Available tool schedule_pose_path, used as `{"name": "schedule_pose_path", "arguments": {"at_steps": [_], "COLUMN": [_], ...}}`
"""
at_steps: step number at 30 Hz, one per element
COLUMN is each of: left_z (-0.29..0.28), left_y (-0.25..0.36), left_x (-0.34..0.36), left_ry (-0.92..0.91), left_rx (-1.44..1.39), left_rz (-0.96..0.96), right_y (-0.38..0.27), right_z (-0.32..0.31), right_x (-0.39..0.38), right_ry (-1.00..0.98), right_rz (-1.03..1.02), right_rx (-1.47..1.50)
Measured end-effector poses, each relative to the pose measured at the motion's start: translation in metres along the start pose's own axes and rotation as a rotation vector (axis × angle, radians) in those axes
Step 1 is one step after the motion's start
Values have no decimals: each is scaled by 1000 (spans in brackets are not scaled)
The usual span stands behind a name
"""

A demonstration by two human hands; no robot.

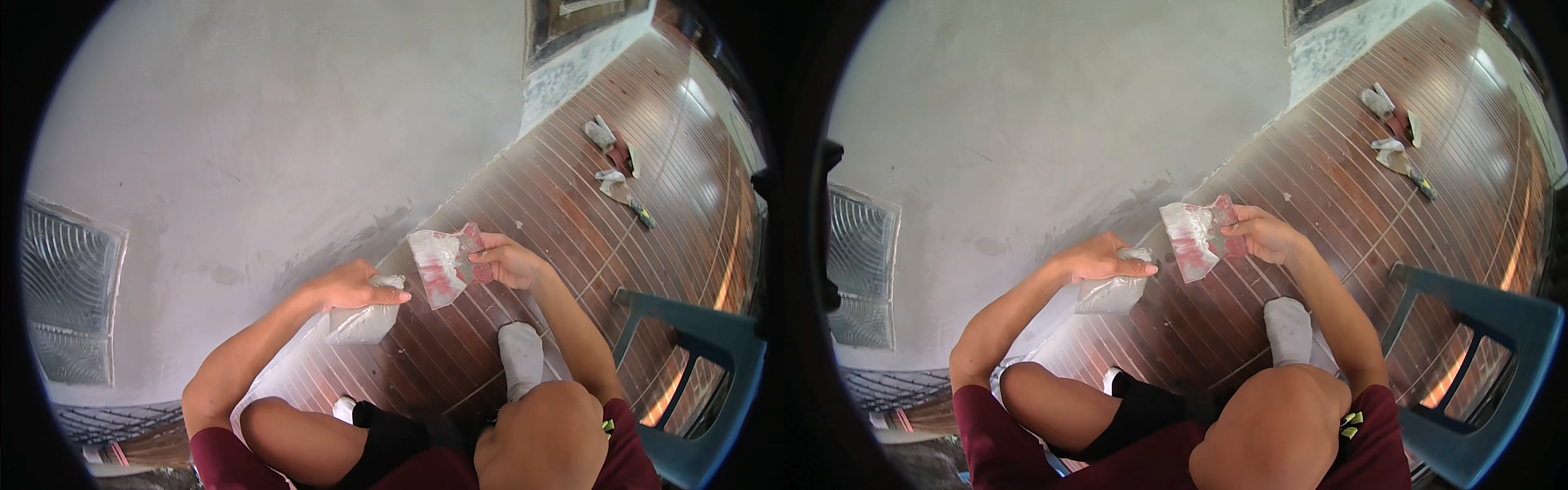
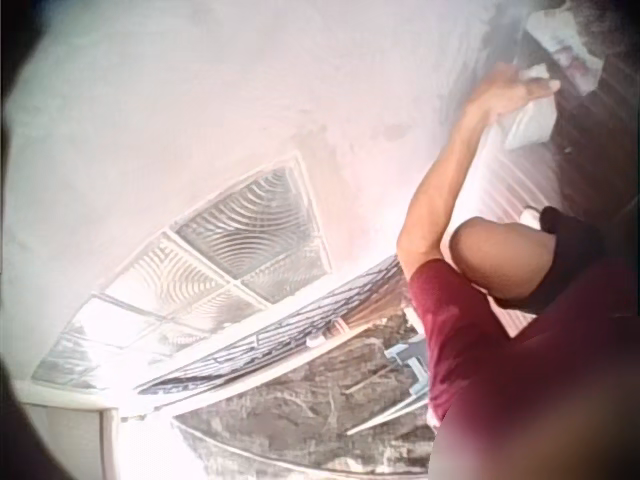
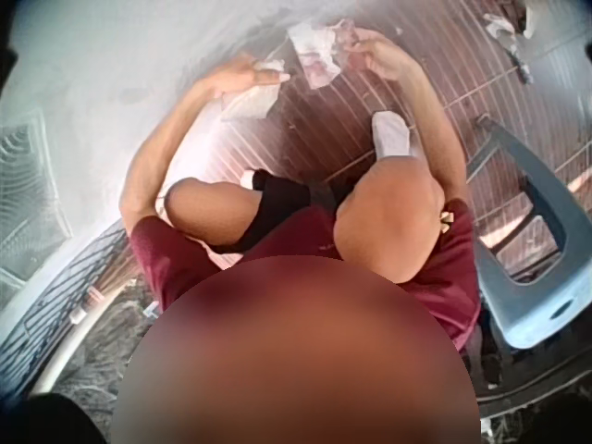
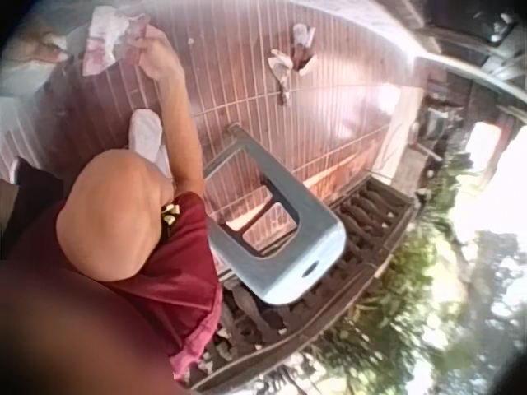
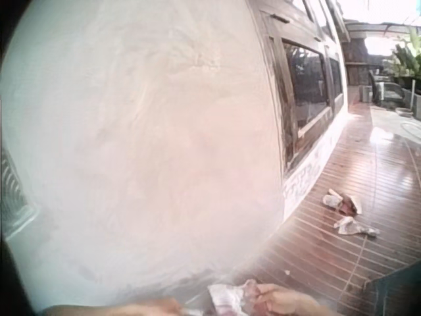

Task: The person applies plaster to a wall using a putty knife. They repeatedly scoop plaster from a plastic bag and spread it onto the wall surface in small sections.

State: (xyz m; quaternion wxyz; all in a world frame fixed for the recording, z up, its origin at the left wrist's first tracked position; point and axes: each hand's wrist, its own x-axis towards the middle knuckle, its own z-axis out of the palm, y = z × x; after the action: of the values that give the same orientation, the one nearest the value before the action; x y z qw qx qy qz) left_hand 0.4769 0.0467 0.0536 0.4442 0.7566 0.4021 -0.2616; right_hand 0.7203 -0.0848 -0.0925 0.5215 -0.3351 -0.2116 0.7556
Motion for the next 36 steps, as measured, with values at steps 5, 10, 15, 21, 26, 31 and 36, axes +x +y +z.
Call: {"name": "schedule_pose_path", "arguments": {"at_steps": [5, 10, 15, 21, 26, 31, 36], "left_z": [1, 7, 13, 19, 26, 35, 37], "left_y": [38, 57, 67, 65, 56, 59, 64], "left_x": [-2, 10, 25, 36, 49, 60, 66], "left_ry": [31, 11, -41, -58, -127, -153, -220], "left_rx": [29, 48, 70, -20, -49, -27, -77], "left_rz": [-89, -142, -176, -240, -342, -373, -369], "right_y": [-25, -22, -10, 1, -1, -2, 12], "right_z": [8, 4, -7, -11, -10, -7, -11], "right_x": [-17, -31, -33, -30, -31, -34, -29], "right_ry": [-75, -93, -73, -70, -49, -20, 21], "right_rz": [-27, -115, -131, -147, -101, -61, -23], "right_rx": [-102, -156, -118, -126, -226, -185, -102]}}
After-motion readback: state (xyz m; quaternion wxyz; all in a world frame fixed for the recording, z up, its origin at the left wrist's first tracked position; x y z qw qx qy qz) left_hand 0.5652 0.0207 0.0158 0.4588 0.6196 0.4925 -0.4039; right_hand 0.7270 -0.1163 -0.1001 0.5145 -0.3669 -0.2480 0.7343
